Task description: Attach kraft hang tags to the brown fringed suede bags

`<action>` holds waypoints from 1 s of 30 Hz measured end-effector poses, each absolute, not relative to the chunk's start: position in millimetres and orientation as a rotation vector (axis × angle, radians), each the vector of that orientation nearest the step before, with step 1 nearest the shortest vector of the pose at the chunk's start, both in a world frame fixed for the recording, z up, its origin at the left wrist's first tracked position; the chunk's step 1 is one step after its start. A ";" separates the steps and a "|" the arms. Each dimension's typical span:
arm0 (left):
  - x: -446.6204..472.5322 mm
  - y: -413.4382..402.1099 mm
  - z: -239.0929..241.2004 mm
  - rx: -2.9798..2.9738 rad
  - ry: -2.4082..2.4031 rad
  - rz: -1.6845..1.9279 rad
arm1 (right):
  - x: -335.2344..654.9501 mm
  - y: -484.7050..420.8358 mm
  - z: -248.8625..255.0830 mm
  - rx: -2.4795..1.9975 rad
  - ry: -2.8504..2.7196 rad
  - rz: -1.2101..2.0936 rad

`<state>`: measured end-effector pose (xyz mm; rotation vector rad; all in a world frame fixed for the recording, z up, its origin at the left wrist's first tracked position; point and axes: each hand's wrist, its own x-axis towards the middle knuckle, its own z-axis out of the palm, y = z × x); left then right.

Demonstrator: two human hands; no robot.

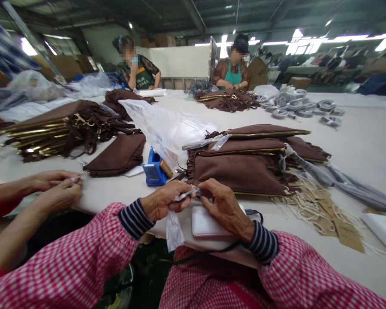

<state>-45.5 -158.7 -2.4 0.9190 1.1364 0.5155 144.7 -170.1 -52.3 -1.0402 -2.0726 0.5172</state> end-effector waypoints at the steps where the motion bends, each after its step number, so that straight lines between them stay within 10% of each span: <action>1: -46.5 -158.5 -3.3 0.904 1.126 0.520 | 146.0 -170.2 -53.0 -1.043 -2.050 0.536; 30: -48.5 -178.0 -36.0 0.700 0.835 0.701 | 133.3 -187.5 -44.4 -1.451 -1.813 0.584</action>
